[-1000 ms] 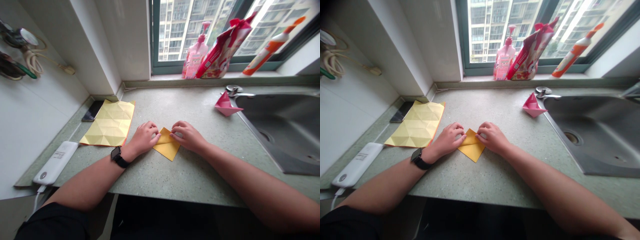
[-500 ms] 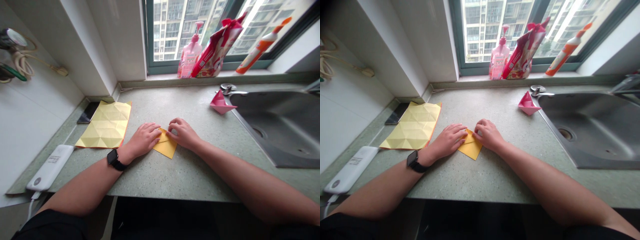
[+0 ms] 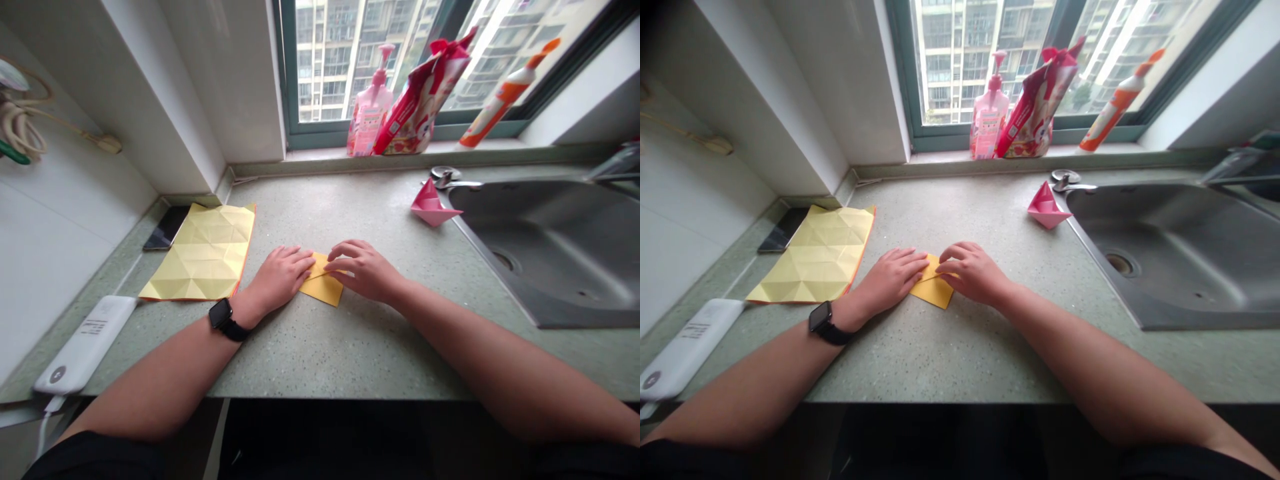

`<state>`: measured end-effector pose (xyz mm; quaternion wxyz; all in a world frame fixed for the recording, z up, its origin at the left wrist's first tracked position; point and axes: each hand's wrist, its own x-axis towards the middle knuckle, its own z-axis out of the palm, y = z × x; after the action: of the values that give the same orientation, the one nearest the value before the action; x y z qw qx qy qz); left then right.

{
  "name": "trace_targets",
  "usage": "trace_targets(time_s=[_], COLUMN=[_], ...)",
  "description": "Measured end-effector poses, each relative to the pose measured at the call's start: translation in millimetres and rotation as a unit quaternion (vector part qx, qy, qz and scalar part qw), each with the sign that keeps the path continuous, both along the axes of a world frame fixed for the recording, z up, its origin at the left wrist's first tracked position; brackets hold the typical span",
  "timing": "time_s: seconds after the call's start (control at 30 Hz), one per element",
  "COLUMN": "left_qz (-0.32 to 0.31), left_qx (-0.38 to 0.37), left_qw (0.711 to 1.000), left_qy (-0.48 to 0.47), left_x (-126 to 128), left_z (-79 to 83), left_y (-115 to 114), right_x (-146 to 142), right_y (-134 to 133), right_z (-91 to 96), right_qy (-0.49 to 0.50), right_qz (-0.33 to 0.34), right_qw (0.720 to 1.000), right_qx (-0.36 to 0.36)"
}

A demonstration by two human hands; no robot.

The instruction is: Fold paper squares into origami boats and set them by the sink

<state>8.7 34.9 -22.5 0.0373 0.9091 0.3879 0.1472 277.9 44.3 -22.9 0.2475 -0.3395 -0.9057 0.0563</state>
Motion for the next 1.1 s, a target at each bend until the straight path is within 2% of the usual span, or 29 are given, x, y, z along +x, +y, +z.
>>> trace_targets(time_s=[0.23,0.6,0.87,1.1], left_qz=[-0.049,-0.097,-0.085,-0.085], left_qx=[-0.026,-0.042,-0.052,-0.058], left_qw=[0.998,0.994,0.995,0.994], left_qy=[0.004,-0.018,-0.024,-0.019], left_x=[-0.2,-10.2,-10.1,-11.3], left_z=[-6.2,4.9,1.0,-1.1], left_y=[3.2,-3.3,-2.1,-3.5], right_x=[-3.6,-7.4,-4.5,18.4], right_y=[-8.5,-16.1,-20.3,-14.7], right_z=[4.3,12.8,19.1,23.0], right_qy=[-0.061,-0.106,-0.125,-0.135], right_qz=[0.028,0.003,-0.070,-0.127], right_qw=[0.998,0.994,0.989,0.982], right_qx=[-0.017,-0.035,-0.039,-0.023])
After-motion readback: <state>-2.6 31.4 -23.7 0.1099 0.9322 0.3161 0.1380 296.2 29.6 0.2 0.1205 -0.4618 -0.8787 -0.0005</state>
